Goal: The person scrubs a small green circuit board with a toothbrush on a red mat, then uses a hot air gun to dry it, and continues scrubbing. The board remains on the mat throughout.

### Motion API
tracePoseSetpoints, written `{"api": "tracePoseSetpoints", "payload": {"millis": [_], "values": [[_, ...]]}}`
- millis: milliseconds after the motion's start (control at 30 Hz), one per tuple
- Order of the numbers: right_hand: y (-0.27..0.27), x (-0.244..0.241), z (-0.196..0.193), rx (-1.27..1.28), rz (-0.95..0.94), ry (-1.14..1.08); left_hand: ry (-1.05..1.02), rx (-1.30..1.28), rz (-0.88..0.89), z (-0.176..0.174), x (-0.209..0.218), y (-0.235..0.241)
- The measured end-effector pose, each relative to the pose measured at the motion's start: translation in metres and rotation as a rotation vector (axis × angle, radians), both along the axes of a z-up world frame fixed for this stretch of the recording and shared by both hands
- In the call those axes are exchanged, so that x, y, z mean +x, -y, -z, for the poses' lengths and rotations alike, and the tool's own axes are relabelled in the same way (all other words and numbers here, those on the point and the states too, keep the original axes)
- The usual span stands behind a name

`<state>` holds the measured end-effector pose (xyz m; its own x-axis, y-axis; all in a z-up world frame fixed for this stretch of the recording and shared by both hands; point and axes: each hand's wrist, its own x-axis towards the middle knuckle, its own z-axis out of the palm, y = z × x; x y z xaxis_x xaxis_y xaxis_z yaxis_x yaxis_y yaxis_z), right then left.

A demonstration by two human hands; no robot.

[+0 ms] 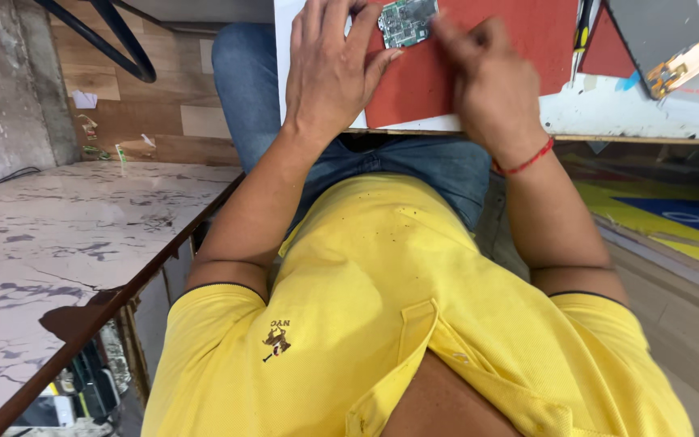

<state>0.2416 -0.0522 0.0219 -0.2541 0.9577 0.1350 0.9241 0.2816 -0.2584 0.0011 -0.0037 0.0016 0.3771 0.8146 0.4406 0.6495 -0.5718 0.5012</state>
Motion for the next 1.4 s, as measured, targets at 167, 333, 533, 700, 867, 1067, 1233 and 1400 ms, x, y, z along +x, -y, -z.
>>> {"api": "tracePoseSetpoints", "payload": {"millis": [167, 333, 533, 700, 867, 1067, 1233, 1400], "values": [[-0.005, -0.005, -0.004, -0.027, -0.1, -0.032, -0.03, 0.018, -0.029, -0.003, 0.002, -0.001], [-0.007, -0.008, -0.006, -0.006, -0.029, -0.009, -0.001, -0.003, -0.015, 0.003, 0.001, 0.001], [-0.006, -0.005, -0.005, 0.054, -0.035, 0.002, -0.066, 0.01, -0.041, 0.011, 0.004, 0.003], [-0.009, -0.007, -0.008, -0.008, -0.125, -0.004, -0.033, -0.013, -0.03, 0.005, 0.002, -0.002], [-0.014, -0.006, -0.013, 0.004, -0.169, 0.006, -0.055, 0.001, -0.027, 0.008, -0.001, -0.004], [-0.004, -0.02, -0.033, 0.067, -0.083, -0.014, -0.069, -0.036, -0.031, -0.008, 0.007, 0.011], [-0.015, -0.022, -0.036, -0.001, 0.021, -0.079, -0.036, -0.034, -0.035, -0.026, 0.007, -0.005], [-0.01, -0.004, -0.008, -0.078, -0.101, -0.124, -0.035, -0.063, -0.03, -0.003, 0.002, -0.005]]}}
